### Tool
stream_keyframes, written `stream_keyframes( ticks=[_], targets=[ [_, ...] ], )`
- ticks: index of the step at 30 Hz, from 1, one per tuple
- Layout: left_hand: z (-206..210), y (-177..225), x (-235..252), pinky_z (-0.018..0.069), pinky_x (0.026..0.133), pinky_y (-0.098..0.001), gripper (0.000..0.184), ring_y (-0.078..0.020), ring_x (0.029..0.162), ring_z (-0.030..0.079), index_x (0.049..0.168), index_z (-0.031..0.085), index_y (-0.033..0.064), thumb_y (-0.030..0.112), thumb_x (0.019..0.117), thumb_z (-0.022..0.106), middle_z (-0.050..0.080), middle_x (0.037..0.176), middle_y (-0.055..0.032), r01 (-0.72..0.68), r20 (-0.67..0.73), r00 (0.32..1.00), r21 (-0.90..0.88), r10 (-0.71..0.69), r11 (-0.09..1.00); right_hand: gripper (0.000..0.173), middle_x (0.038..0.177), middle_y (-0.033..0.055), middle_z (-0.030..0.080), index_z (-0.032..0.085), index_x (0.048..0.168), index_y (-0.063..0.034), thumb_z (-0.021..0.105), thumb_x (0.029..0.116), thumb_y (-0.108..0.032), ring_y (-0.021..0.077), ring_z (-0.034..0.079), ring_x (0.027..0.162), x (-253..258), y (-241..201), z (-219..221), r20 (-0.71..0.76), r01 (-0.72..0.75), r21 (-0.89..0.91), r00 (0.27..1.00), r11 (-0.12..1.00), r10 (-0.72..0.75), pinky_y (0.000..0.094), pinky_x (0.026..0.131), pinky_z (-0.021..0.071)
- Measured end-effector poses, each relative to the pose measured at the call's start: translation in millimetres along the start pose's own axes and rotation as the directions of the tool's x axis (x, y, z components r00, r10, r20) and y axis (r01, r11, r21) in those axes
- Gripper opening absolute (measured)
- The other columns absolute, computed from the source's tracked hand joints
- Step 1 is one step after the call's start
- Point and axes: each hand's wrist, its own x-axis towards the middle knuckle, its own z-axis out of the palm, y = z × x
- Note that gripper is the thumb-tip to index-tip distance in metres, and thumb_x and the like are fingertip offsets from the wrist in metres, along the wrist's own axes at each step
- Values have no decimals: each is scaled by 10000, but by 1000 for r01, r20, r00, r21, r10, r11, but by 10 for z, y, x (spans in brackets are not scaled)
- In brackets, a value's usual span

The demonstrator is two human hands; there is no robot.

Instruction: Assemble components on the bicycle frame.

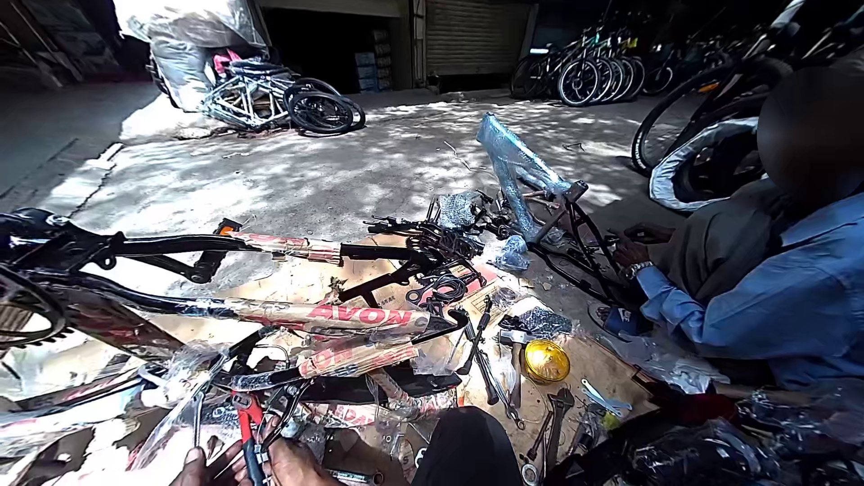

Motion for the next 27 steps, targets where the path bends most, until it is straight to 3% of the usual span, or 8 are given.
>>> stream_keyframes(
  ticks=[3,9,14,17,21,23,27],
  targets=[
    [13,36,-4,613,625,-331,475,-168,672,723,1092,581,10,357,1139,260,755,870,-63,23,-41,999,21,-22,1000,603,644,15,526,584,986,-92,243,1094,-577,116,494,445,-21,12,34,-8,-4,38,1000,999,4,271,381,445],
    [18,35,-15,611,646,-319,451,-145,684,723,1090,575,14,340,1139,268,759,866,-48,3,-29,1000,15,-2,1000,614,667,17,540,608,1050,-91,241,1091,-582,121,507,458,18,21,11,13,-3,28,1000,1000,2,279,391,460],
    [69,89,-69,615,643,-325,454,-169,699,729,1131,565,1,341,1142,264,757,900,-73,24,-20,999,-15,-25,1000,673,741,32,605,635,1077,-94,229,1072,-632,137,569,544,-45,-85,-69,78,-5,-80,997,997,11,294,476,506],
    [81,115,-110,595,603,-309,452,-162,674,713,1160,545,3,346,1143,251,755,909,-79,50,-7,999,-50,-51,997,539,828,68,670,639,1133,-70,303,1111,-491,169,647,645,-79,-131,-159,141,6,-74,990,997,5,313,568,563],
    [111,132,-170,588,609,-301,461,-154,690,713,1174,561,-5,352,1143,271,758,923,-85,76,1,997,-72,-76,994,400,920,103,714,633,1103,-42,309,1116,-276,194,692,747,-202,-301,-254,167,-50,-124,983,991,71,347,677,591],
    [128,142,-196,592,615,-311,474,-161,700,715,1175,585,-10,371,1138,305,759,939,-92,103,-22,994,-50,-104,993,382,938,107,721,633,1119,-43,326,1116,-270,197,703,765,-245,-329,-275,160,-75,-158,982,985,101,340,678,593],
    [119,86,-190,598,618,-347,493,-185,700,709,1216,581,2,417,1128,330,738,937,-90,147,-49,988,4,-146,989,331,963,108,700,512,1351,-76,424,1115,-290,212,710,792,-247,-262,-330,145,-73,-247,983,966,112,366,682,607]
  ],
)
